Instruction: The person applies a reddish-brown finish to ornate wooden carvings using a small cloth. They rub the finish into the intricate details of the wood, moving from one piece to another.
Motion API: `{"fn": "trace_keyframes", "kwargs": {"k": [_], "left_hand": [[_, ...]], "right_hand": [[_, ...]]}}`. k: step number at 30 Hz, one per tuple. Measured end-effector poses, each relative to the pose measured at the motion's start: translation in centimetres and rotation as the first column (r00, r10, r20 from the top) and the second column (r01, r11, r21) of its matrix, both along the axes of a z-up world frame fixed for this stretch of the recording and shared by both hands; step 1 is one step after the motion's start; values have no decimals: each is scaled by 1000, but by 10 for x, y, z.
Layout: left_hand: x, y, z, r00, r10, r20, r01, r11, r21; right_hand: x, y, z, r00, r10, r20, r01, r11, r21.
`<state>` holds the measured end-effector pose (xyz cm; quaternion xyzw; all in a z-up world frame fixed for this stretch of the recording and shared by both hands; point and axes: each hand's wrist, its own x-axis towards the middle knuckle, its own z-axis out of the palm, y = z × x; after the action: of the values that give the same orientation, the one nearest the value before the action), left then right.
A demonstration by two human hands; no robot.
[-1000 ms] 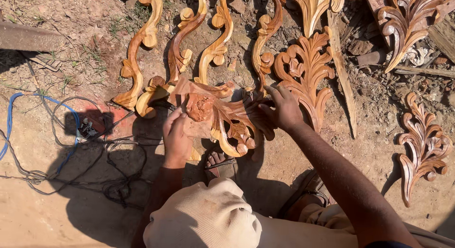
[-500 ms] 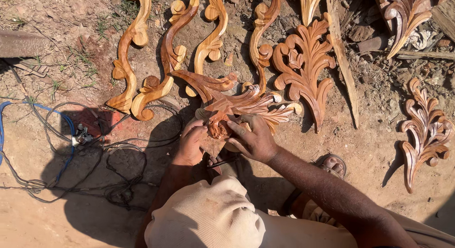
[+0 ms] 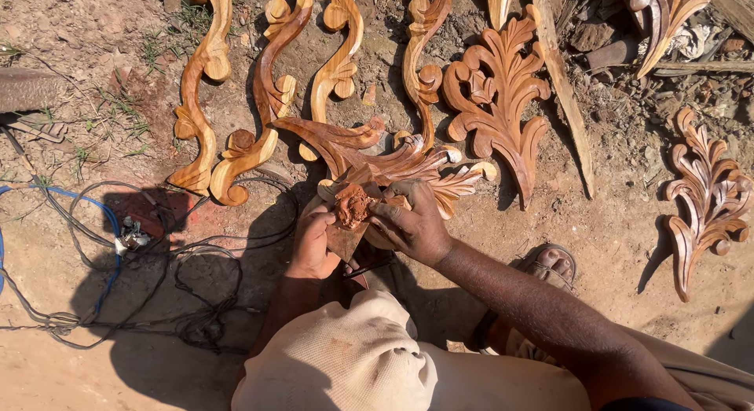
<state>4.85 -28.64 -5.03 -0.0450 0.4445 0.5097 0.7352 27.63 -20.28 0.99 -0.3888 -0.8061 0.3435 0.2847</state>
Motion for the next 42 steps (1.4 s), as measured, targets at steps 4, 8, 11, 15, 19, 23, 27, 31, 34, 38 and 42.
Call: {"fn": "trace_keyframes", "kwargs": {"k": [4,8,11,15,19,23,27,31,34,38,42], "left_hand": [[-2,-17,-32,995,31,-98,-22,996,86],[-12,-25,-53,959,183,-217,-154,978,144],[-15,-4,-62,868,242,-434,-214,970,113],[4,34,-70,830,130,-542,21,964,264],[24,62,-69,716,23,-697,259,919,297],[27,63,-62,621,23,-784,340,893,296],[25,66,-54,572,13,-820,377,884,277],[29,69,-45,511,-5,-860,413,878,240],[28,69,-44,475,-34,-879,433,879,200],[26,68,-53,524,-29,-851,418,879,228],[27,63,-61,503,-35,-864,439,871,221]], "right_hand": [[2,-5,-7,1000,-10,-18,10,1000,4],[12,-6,-23,973,-228,19,226,947,-226],[26,3,-43,827,-531,184,510,571,-644],[35,7,-68,679,-624,386,698,387,-603],[22,11,-81,602,-619,504,787,353,-507],[11,12,-88,498,-544,676,867,322,-380],[4,16,-90,493,-530,690,870,320,-375],[7,8,-86,540,-471,697,834,412,-368],[13,0,-84,611,-456,647,782,472,-407],[15,0,-88,640,-625,446,768,512,-385],[12,-2,-88,615,-499,610,774,530,-346]]}}
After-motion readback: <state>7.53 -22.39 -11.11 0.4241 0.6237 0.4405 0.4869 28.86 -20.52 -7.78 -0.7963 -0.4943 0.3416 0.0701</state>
